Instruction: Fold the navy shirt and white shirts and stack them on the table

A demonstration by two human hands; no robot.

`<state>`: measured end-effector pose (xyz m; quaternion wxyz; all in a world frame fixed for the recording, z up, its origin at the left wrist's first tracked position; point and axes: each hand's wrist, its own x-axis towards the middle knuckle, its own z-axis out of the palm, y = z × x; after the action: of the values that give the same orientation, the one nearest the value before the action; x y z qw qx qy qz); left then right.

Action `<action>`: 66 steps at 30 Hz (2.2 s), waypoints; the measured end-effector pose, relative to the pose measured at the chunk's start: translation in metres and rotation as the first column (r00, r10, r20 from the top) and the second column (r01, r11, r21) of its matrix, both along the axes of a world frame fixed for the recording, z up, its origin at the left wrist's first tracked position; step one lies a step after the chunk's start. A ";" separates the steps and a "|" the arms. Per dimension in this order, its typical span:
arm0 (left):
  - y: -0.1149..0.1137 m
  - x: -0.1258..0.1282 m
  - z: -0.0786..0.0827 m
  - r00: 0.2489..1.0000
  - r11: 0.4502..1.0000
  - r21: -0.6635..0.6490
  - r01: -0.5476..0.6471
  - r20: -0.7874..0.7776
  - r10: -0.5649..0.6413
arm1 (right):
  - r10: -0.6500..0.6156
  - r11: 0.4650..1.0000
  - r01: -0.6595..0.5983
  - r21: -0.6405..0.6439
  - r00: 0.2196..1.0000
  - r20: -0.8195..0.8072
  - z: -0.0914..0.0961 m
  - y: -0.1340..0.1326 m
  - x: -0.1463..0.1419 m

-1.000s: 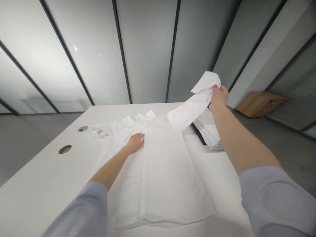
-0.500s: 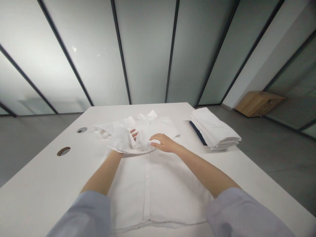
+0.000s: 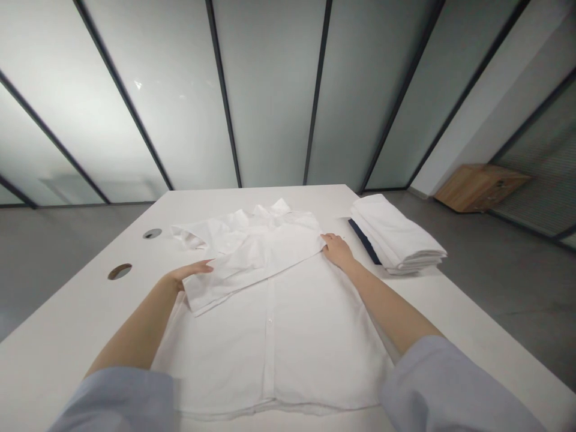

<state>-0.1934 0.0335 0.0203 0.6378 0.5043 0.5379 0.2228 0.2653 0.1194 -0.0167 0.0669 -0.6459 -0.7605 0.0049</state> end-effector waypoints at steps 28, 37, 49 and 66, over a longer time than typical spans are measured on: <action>-0.007 0.003 0.024 0.691 0.964 -0.069 0.257 -0.685 -0.233 | -0.069 0.997 0.078 0.030 0.971 -0.227 0.001 0.021 0.030; 0.028 0.111 -0.016 0.487 0.663 0.447 0.600 -0.862 0.141 | 0.015 1.000 -0.015 -0.008 1.000 -0.028 0.002 -0.008 -0.051; 0.038 0.127 -0.044 0.339 0.742 0.380 0.553 -0.916 0.217 | 0.040 0.991 -0.039 -0.130 0.999 0.010 -0.009 0.001 -0.040; 0.040 0.119 -0.044 0.344 0.727 0.404 0.556 -0.908 0.241 | 0.080 0.996 -0.079 -0.052 0.996 0.037 -0.005 -0.031 -0.051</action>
<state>-0.0748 0.0740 -0.0239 0.0142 0.7814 0.6239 0.0034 0.2146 0.0884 -0.0214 0.0357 -0.6166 -0.7863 0.0141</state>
